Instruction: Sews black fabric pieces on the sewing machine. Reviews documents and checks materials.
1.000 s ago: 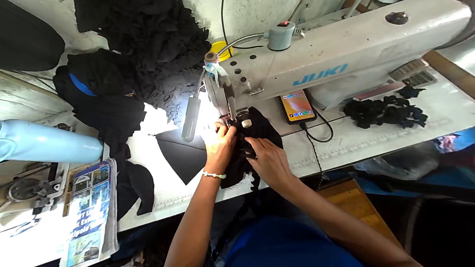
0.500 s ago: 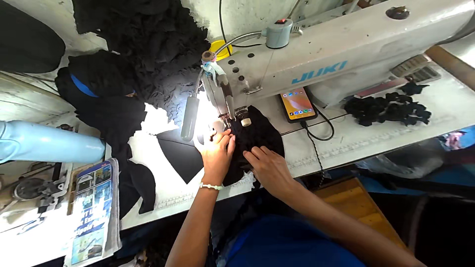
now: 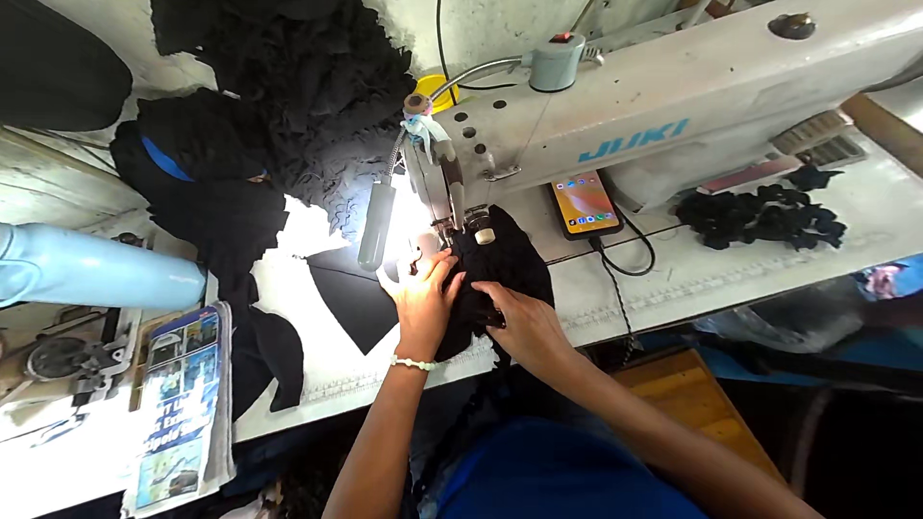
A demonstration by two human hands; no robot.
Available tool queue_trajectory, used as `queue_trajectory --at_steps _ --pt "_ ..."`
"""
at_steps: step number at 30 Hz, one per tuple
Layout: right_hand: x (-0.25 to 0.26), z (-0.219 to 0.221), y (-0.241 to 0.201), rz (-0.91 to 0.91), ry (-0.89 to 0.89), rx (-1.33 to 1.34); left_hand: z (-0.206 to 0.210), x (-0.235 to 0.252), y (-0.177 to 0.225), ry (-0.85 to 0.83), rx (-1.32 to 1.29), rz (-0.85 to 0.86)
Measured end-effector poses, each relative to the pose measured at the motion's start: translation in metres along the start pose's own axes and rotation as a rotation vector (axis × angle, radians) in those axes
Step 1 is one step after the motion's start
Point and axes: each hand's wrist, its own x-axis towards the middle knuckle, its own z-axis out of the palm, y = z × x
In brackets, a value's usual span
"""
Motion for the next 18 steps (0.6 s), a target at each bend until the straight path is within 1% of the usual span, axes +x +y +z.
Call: queue_trajectory --at_steps 2,5,8,12,13,15,18 --pt "-0.003 0.006 0.003 -0.065 0.054 -0.036 0.0 -0.002 0.001 0.006 0.036 0.051" --pt "-0.005 0.008 0.001 -0.097 0.076 -0.078 0.001 -0.003 0.003 0.007 0.087 0.091" --pt "0.0 0.001 -0.003 -0.068 -0.033 -0.092 0.0 -0.002 0.002 -0.019 0.102 0.094" --pt "0.021 -0.015 -0.013 0.045 -0.285 -0.07 -0.004 0.005 -0.009 -0.042 0.112 0.132" --pt "0.027 -0.017 -0.014 0.06 -0.322 -0.059 -0.004 0.007 -0.013 -0.043 0.115 0.149" --pt "0.037 -0.018 -0.015 0.075 -0.361 -0.036 -0.004 0.011 -0.019 -0.055 0.129 0.184" --pt "0.044 -0.017 -0.013 0.077 -0.382 -0.027 -0.002 0.014 -0.025 -0.02 0.082 0.252"
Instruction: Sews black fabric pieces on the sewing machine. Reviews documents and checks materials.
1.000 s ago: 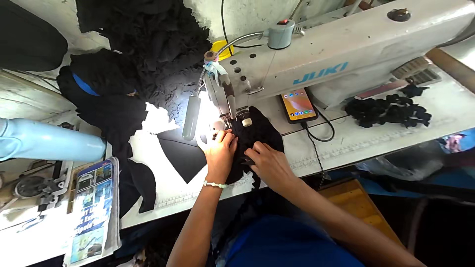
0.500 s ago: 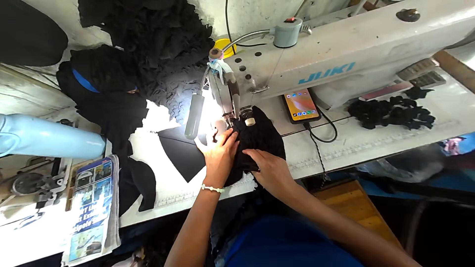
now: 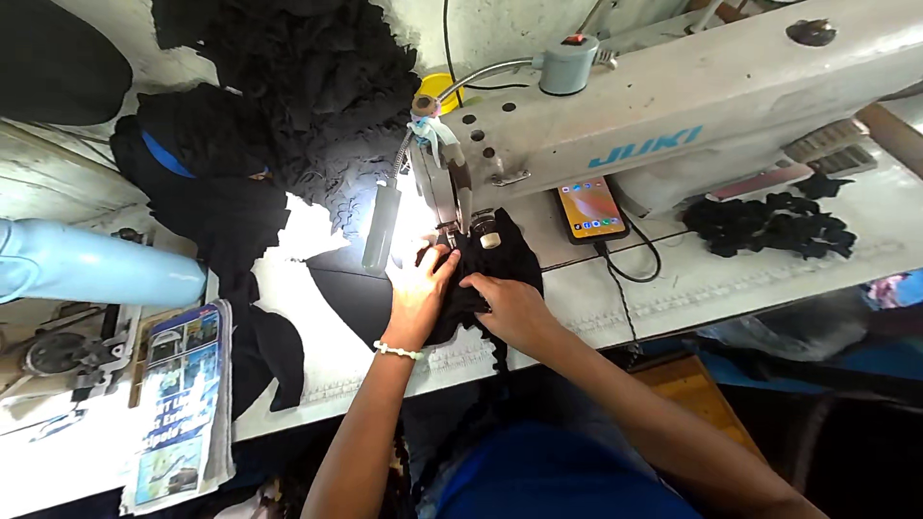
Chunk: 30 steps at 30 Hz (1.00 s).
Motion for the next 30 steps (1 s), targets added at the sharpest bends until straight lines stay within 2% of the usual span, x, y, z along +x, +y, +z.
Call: queue_trajectory --at_steps 3,6,9,14,18,22,25,30 --pt "-0.002 0.003 0.004 0.008 0.053 0.014 0.003 0.001 -0.003 0.042 -0.144 0.018" --pt "-0.006 0.006 0.008 0.051 0.118 0.051 0.001 0.001 -0.007 0.01 -0.265 -0.03" --pt "-0.008 0.008 0.018 0.04 0.183 0.057 -0.001 0.001 -0.005 -0.007 -0.257 -0.077" --pt "-0.007 -0.001 0.026 0.045 0.14 0.068 -0.009 0.011 0.006 -0.048 -0.211 -0.171" --pt "-0.014 0.011 0.019 -0.05 0.302 -0.007 -0.007 0.015 0.006 -0.07 -0.228 -0.137" --pt "-0.015 0.018 0.015 -0.051 0.431 0.023 -0.006 0.015 0.007 -0.083 -0.278 -0.153" --pt "-0.008 0.014 0.014 -0.008 0.422 0.074 -0.008 0.019 0.009 -0.11 -0.259 -0.152" --pt "0.004 0.006 0.005 0.129 0.353 0.113 -0.004 0.022 0.006 -0.008 -0.204 -0.1"
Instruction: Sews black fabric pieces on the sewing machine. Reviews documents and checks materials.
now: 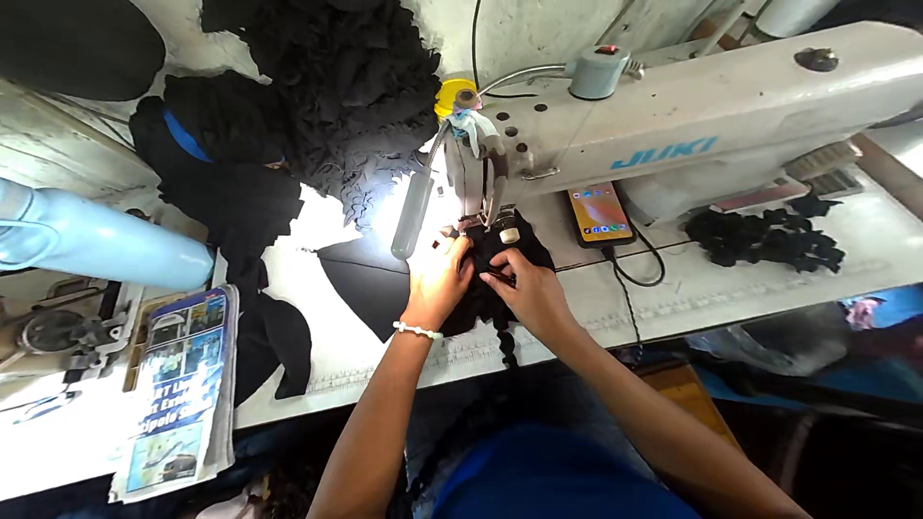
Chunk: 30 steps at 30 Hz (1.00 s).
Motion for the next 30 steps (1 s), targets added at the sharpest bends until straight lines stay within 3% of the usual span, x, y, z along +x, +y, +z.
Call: queue_trajectory --at_steps 5,10,15,22,26,30 --pt "0.007 0.004 -0.004 0.0 -0.081 -0.054 0.004 -0.008 -0.005 0.035 -0.011 -0.006" --pt "0.008 0.006 -0.005 -0.051 0.05 -0.016 0.002 -0.009 -0.002 -0.031 -0.052 -0.063" --pt "0.013 -0.002 -0.011 0.082 -0.032 0.165 -0.001 0.0 0.007 -0.001 -0.025 -0.118" --pt "0.016 -0.004 -0.001 0.131 -0.052 0.385 0.003 -0.003 -0.001 0.039 -0.06 -0.067" --pt "0.001 -0.003 -0.001 0.046 -0.042 0.164 -0.005 -0.006 -0.01 -0.026 -0.072 -0.02" --pt "-0.021 0.021 0.008 -0.217 0.131 -0.02 -0.007 -0.01 -0.013 -0.052 -0.064 0.041"
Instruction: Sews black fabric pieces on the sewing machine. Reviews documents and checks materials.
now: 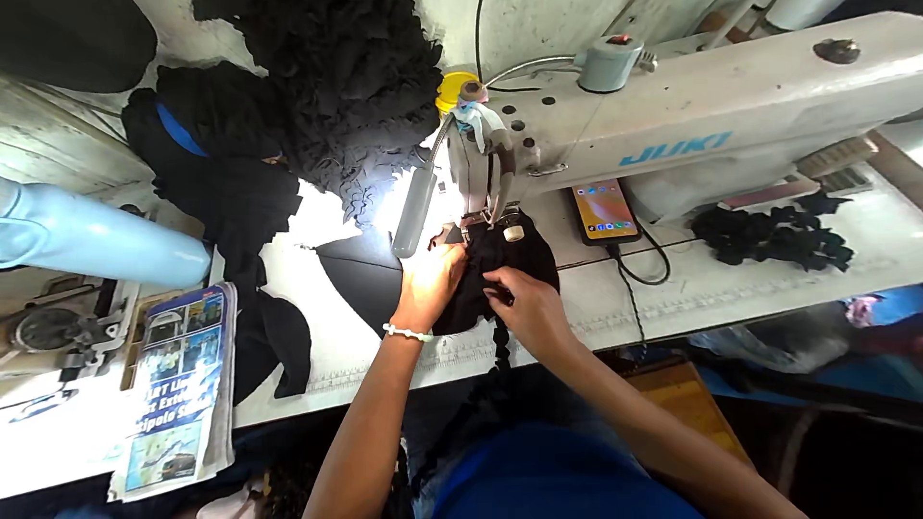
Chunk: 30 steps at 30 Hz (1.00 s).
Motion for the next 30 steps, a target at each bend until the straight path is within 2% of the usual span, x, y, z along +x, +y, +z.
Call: queue_trajectory --at_steps 3,6,11,14,18,22,26,28,30 --pt "-0.014 0.012 0.003 -0.121 0.063 -0.118 -0.002 0.001 -0.001 -0.012 0.029 0.033" --pt "-0.018 0.016 0.004 -0.166 0.088 -0.164 -0.004 0.002 0.001 -0.031 0.041 0.037" --pt "-0.019 0.013 0.005 -0.159 0.069 -0.135 0.007 -0.017 0.03 0.114 0.107 -0.062" --pt "-0.017 0.005 0.005 -0.087 0.021 -0.034 0.011 -0.05 0.045 0.062 0.226 -0.117" --pt "-0.016 -0.002 0.002 -0.089 0.039 -0.013 0.009 -0.071 0.06 0.082 0.353 -0.142" --pt "-0.014 -0.001 -0.002 -0.117 0.056 -0.04 0.002 -0.059 0.057 0.083 0.362 -0.13" --pt "-0.019 0.013 0.0 -0.115 0.016 -0.061 0.0 -0.038 0.039 0.083 0.194 -0.05" --pt "-0.02 0.018 0.001 -0.138 0.041 -0.107 -0.001 -0.031 0.027 0.02 0.17 -0.098" --pt "-0.02 0.019 0.002 -0.157 0.05 -0.137 -0.004 -0.03 0.017 0.005 0.258 -0.153"
